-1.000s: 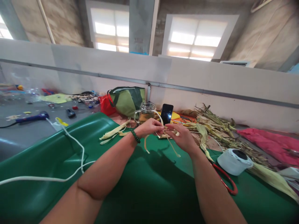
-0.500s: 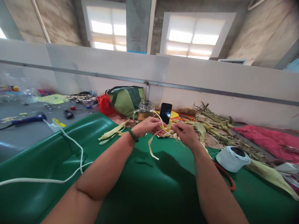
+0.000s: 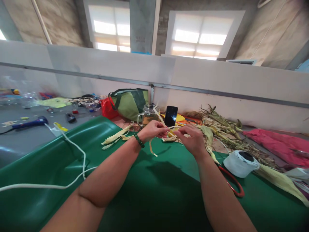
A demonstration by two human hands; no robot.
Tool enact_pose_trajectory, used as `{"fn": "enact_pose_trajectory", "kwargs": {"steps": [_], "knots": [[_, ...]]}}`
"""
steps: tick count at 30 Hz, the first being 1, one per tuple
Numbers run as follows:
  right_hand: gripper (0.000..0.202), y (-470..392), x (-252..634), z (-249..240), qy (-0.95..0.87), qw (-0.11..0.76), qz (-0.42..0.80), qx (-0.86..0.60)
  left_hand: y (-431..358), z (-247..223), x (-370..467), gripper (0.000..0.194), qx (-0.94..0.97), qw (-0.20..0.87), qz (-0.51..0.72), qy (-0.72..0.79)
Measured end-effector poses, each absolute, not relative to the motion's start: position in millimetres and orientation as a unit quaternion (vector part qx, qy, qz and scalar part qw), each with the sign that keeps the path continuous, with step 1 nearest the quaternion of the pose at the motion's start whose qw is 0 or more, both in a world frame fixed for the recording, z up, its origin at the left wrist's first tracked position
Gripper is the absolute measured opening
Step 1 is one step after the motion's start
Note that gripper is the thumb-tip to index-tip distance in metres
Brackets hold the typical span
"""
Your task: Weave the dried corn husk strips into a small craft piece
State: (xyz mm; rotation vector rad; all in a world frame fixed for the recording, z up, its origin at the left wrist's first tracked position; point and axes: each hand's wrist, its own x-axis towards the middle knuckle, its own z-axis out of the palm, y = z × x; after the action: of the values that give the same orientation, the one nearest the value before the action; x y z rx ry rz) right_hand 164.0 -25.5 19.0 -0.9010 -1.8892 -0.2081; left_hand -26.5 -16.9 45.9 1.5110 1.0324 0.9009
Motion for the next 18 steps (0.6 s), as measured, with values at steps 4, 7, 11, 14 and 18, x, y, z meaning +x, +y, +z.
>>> {"fn": "enact_pose_trajectory", "kwargs": {"steps": [4,7,11,14,18], "knots": [[0.04,-26,159,16,-0.847,0.37,-0.042,-0.38,-17,47,-25,0.023,0.618,0.527,0.39,0.434],[0.045,-24,158,13,-0.853,0.341,-0.043,-0.392,-17,45,-22,0.019,0.609,0.508,0.406,0.455],[0.042,-22,159,11,-0.848,0.327,-0.099,-0.406,-14,40,-16,0.013,0.617,0.46,0.439,0.465],[0.03,-28,154,11,-0.827,0.404,-0.137,-0.368,-11,37,-15,0.013,0.652,0.419,0.438,0.456],[0.024,-42,140,13,-0.812,0.474,-0.179,-0.289,-9,30,-16,0.014,0.698,0.335,0.409,0.484]]}}
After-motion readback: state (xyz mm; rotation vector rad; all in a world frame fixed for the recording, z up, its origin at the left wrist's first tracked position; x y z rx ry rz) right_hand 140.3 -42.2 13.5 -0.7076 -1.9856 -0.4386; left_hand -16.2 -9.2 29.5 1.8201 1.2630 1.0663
